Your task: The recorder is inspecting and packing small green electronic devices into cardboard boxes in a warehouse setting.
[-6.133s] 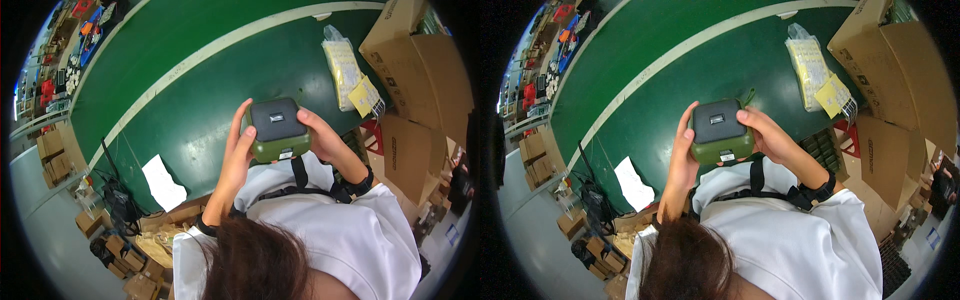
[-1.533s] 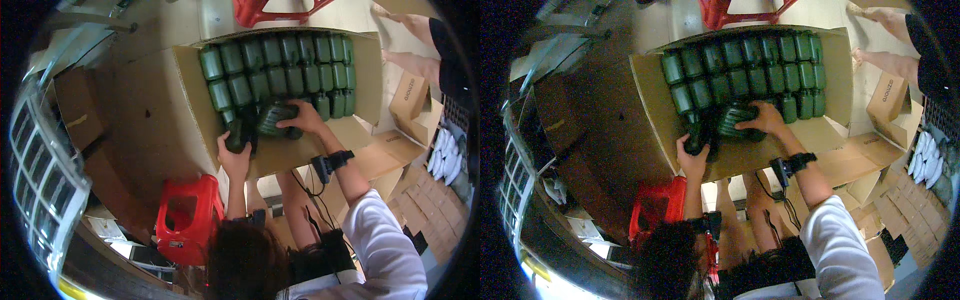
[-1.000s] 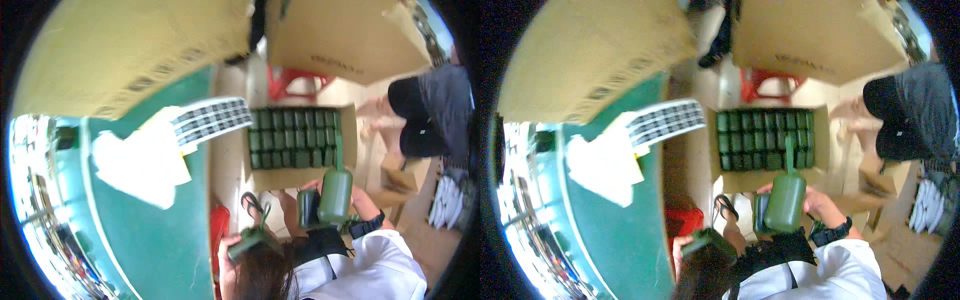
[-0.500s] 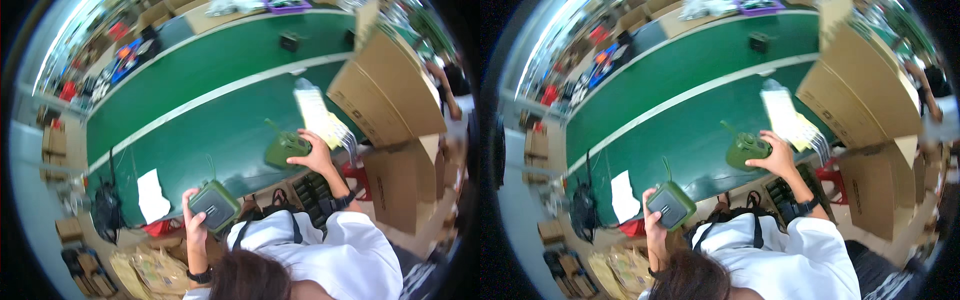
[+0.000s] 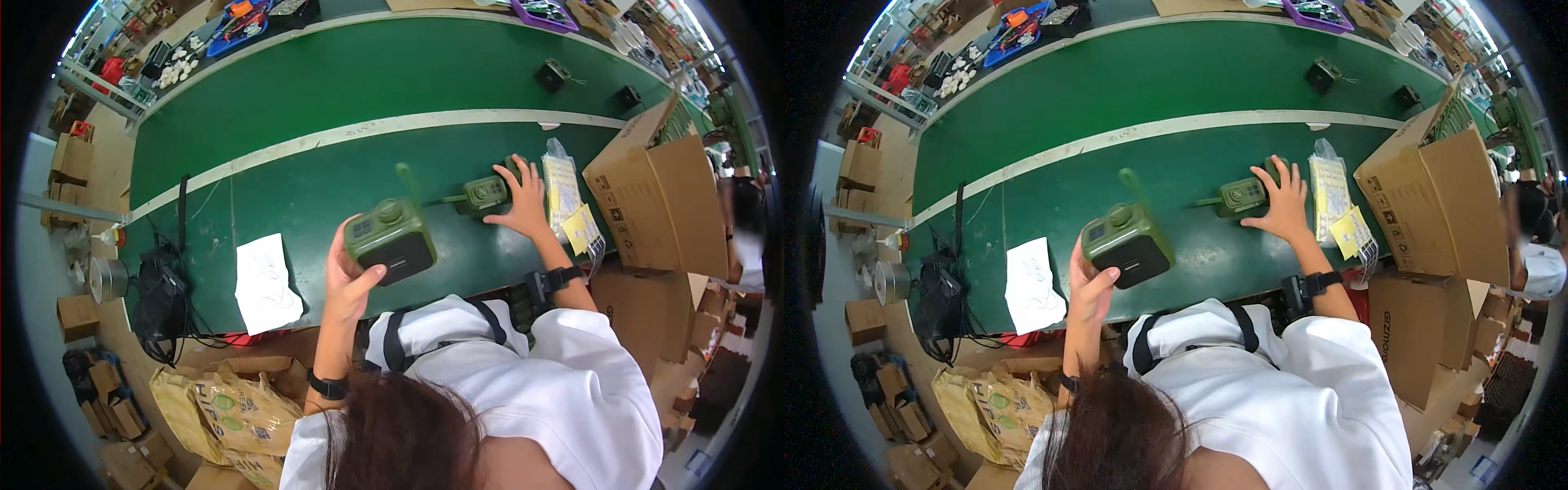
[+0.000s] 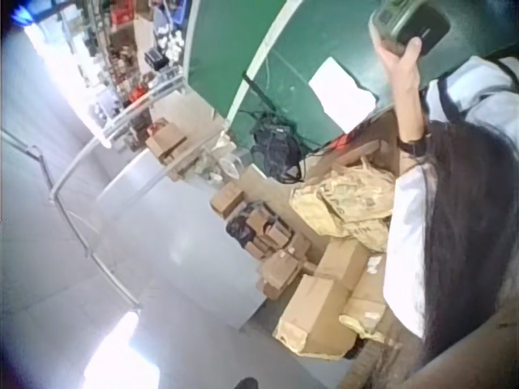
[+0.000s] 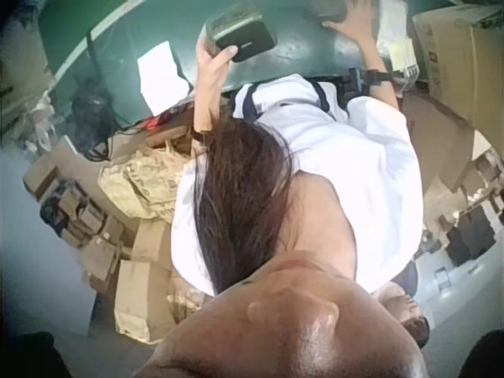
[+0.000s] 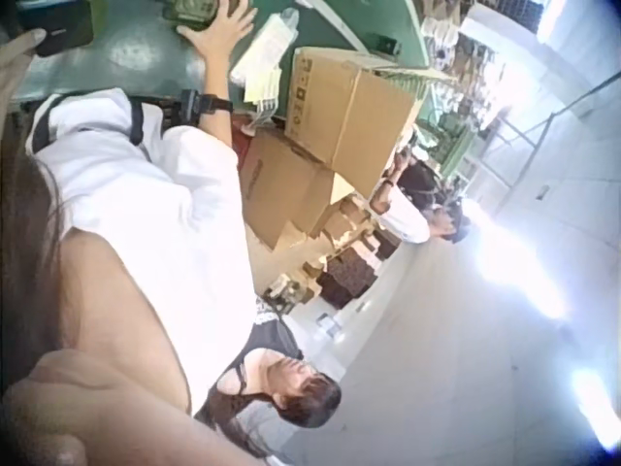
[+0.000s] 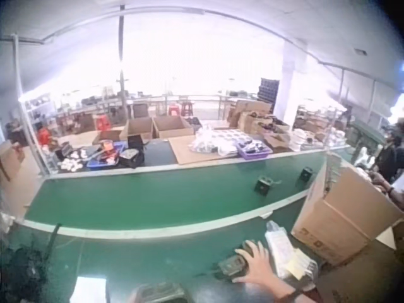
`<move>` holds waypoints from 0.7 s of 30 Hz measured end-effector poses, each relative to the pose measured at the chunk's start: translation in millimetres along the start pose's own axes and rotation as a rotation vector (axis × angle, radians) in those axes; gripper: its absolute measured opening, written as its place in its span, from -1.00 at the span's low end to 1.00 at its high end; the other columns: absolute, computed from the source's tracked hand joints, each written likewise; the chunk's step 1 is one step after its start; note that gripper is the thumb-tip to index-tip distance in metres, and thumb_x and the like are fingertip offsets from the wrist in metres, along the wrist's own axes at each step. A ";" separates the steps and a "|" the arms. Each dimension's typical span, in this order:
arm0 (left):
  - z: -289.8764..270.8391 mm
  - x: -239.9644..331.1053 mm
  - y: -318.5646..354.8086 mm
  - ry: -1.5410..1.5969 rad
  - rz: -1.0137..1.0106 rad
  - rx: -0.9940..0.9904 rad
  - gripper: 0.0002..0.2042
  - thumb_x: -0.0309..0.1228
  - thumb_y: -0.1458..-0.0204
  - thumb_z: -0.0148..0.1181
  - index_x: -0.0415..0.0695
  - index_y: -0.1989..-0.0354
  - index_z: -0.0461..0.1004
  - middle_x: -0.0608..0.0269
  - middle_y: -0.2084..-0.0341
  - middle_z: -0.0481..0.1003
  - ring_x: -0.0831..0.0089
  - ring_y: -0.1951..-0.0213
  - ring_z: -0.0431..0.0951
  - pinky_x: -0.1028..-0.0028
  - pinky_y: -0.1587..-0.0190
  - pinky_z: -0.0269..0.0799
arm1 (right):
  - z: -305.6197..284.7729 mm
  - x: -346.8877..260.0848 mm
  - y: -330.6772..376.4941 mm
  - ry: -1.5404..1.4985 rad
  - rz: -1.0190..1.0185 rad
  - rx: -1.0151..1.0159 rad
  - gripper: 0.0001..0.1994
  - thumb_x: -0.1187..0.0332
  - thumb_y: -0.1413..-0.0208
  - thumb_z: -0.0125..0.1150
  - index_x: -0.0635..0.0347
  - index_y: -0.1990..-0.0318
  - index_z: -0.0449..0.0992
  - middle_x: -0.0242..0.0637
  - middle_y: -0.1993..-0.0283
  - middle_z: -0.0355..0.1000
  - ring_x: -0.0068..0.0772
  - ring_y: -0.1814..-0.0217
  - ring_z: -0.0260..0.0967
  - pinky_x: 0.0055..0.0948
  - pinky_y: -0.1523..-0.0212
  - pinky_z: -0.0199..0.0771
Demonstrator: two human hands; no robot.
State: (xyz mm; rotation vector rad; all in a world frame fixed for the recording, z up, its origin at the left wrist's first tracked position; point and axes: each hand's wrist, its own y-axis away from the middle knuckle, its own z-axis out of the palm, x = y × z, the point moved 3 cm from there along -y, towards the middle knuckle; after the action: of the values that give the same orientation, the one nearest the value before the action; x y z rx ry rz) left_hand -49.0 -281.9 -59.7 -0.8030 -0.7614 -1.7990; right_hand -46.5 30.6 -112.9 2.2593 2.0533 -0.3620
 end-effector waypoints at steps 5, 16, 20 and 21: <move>30.5 -3.6 -30.7 -0.064 0.060 -0.219 -0.37 -0.66 0.35 0.17 -0.17 -0.03 0.13 0.10 0.04 0.27 0.34 0.00 0.30 0.39 -0.07 0.16 | -53.3 -24.7 -1.8 -0.676 -0.126 0.156 -0.20 0.11 0.36 0.34 0.16 -0.12 0.14 -0.15 -0.19 0.06 -0.09 -0.29 -0.12 -0.11 -0.17 -0.02; 95.1 -32.4 -62.0 -0.323 0.191 -0.335 -0.52 -0.41 0.25 0.07 -0.16 0.07 0.15 -0.06 -0.08 0.07 0.23 -0.11 0.10 0.34 -0.11 -0.01 | -61.6 -82.9 13.9 -1.740 0.158 -0.282 -0.34 0.40 0.22 0.29 0.13 -0.08 0.08 -0.30 -0.04 0.07 -0.49 -0.10 0.06 -0.52 -0.04 0.12; 109.8 -43.6 -69.8 -0.324 0.275 -0.323 -0.56 -0.51 0.32 0.06 -0.19 0.14 0.21 0.08 0.18 0.24 0.28 0.06 0.27 0.37 -0.03 0.13 | -60.9 -66.9 11.5 -1.620 0.020 -0.113 -0.34 0.35 0.26 0.30 0.16 -0.05 0.10 -0.21 -0.07 0.00 -0.38 -0.14 0.01 -0.43 -0.11 0.03; 111.5 -44.5 -71.9 -0.313 0.265 -0.342 -0.56 -0.51 0.34 0.06 -0.19 0.15 0.21 0.08 0.20 0.24 0.27 0.06 0.27 0.37 -0.03 0.13 | -60.4 -63.8 11.8 -1.582 -0.013 -0.080 -0.33 0.33 0.28 0.31 0.16 -0.04 0.11 -0.18 -0.07 0.00 -0.35 -0.15 -0.01 -0.40 -0.12 0.00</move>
State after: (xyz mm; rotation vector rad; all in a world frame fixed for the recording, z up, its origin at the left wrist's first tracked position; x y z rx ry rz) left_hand -83.0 -147.6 -40.2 -1.3695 -0.5156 -1.6008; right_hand -32.3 -20.2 -41.7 1.0228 1.0853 -1.3906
